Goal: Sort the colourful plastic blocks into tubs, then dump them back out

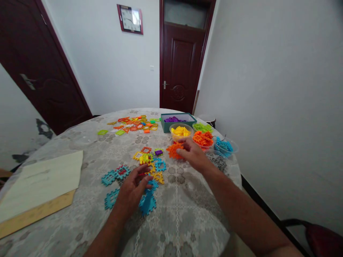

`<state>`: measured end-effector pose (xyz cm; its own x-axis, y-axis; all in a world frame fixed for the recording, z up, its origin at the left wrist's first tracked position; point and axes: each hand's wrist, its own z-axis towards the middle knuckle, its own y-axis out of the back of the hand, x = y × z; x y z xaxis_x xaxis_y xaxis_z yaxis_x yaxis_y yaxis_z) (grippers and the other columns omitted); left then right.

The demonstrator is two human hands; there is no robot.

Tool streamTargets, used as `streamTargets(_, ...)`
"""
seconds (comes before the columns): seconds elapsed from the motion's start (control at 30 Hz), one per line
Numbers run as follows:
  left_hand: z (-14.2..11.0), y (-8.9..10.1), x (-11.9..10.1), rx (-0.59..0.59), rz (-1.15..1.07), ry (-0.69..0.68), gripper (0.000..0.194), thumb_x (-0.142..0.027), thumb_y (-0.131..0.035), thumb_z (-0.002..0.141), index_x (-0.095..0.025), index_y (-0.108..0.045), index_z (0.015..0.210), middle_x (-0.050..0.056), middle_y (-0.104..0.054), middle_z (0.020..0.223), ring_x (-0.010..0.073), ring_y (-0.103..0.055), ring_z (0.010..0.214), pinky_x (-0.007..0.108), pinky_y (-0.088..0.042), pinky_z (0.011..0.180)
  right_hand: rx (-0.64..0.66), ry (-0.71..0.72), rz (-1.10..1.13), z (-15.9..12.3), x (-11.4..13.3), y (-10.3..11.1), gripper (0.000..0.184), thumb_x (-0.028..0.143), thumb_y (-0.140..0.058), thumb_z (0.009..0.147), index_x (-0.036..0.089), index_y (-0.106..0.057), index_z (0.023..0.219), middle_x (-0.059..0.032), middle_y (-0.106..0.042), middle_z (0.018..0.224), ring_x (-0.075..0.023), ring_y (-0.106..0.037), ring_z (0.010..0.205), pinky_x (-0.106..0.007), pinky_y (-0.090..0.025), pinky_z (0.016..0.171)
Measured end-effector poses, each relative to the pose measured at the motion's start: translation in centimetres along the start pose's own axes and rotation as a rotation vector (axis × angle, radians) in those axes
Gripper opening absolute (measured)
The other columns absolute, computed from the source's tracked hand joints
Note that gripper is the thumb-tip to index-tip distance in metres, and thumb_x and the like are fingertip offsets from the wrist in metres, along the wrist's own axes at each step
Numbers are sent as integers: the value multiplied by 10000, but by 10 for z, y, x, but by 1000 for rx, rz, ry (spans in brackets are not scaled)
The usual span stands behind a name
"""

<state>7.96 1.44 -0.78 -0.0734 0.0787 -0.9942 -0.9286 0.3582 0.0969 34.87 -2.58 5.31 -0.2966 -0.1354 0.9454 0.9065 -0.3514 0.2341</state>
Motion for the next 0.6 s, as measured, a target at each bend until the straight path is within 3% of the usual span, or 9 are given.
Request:
streamTargets(0.17, 4, 4, 6, -43, 56, -1, 540, -523, -757, 804, -235, -703, 1258, 118, -749, 1249, 264, -755, 934, 395, -660, 736, -374, -99, 45, 57, -7, 102, 435, 351, -736, 785, 221, -616, 1182, 36, -631, 771, -117, -564, 587, -228, -487, 534)
streamTargets(0.27, 4, 3, 9, -46, 101, -29, 462, -482, -763, 797, -263, -745, 1203, 109, -751, 1259, 264, -747, 962, 382, -652, 753, -435, -260, 57, 78, -20, 137, 344, 295, -728, 763, 215, -580, 1064, 45, -598, 682, -118, -545, 526, -219, -468, 484)
streamTargets(0.43, 5, 5, 12, -77, 112, -29, 406, -473, -776, 759, -283, -791, 1118, 101, -771, 1212, 266, -738, 929, 374, -640, 730, -384, -337, -36, 86, -40, 149, 258, 280, -759, 749, 193, -571, 903, 32, -580, 618, -123, -549, 501, -235, -481, 485)
streamTargets(0.6, 8, 9, 19, -67, 182, -43, 418, -478, -754, 794, -270, -778, 1157, 94, -783, 1168, 233, -725, 830, 357, -621, 705, -391, -302, -279, 92, -50, 148, 272, 308, -787, 760, 150, -656, 938, 0, -617, 589, -167, -614, 562, -248, -477, 529)
